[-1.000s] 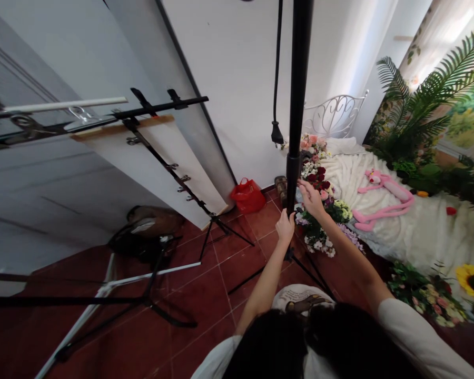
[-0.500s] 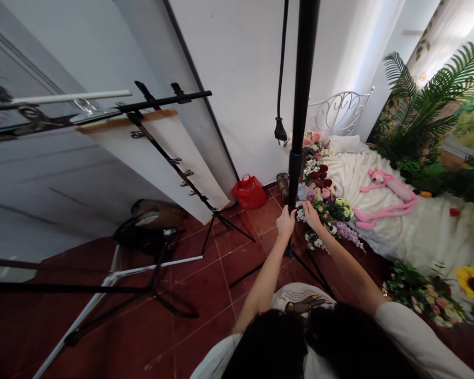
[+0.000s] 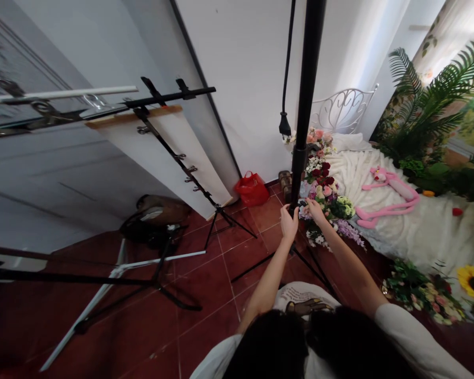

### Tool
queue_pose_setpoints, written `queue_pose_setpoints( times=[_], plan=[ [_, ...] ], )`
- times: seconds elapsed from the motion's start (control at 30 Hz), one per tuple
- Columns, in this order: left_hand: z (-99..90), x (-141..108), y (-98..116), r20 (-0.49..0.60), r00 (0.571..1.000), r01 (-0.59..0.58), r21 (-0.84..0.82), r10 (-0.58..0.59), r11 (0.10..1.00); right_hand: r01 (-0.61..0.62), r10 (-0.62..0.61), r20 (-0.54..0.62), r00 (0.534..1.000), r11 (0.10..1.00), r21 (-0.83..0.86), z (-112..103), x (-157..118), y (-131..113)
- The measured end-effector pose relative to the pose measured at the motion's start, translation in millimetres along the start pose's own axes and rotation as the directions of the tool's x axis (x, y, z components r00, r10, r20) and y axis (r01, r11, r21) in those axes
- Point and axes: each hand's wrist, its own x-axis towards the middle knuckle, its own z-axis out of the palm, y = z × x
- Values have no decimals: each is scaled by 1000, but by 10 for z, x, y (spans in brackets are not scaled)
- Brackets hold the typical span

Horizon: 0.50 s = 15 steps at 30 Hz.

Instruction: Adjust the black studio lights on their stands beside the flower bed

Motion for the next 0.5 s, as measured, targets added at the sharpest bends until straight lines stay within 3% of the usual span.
queue_pose_setpoints(
  times=[0.1, 0.23, 0.37, 0.5],
  plan=[
    [-14, -171, -56, -49, 997, 64, 74, -60, 995, -50, 46, 22, 999, 968, 247, -125, -297, 243],
    [71, -413, -96, 228, 973, -5, 126, -24, 992, -101, 119, -22, 993, 916, 388, -311, -702, 607],
    [305, -624, -25, 445, 887, -149, 20, 124, 989, -83, 180, -141, 973, 852, 517, -514, -1092, 929],
    [611, -851, 161, 592, 749, -274, -133, 298, 953, -21, 251, -307, 918, 805, 593, -774, -1505, 1190]
  ],
)
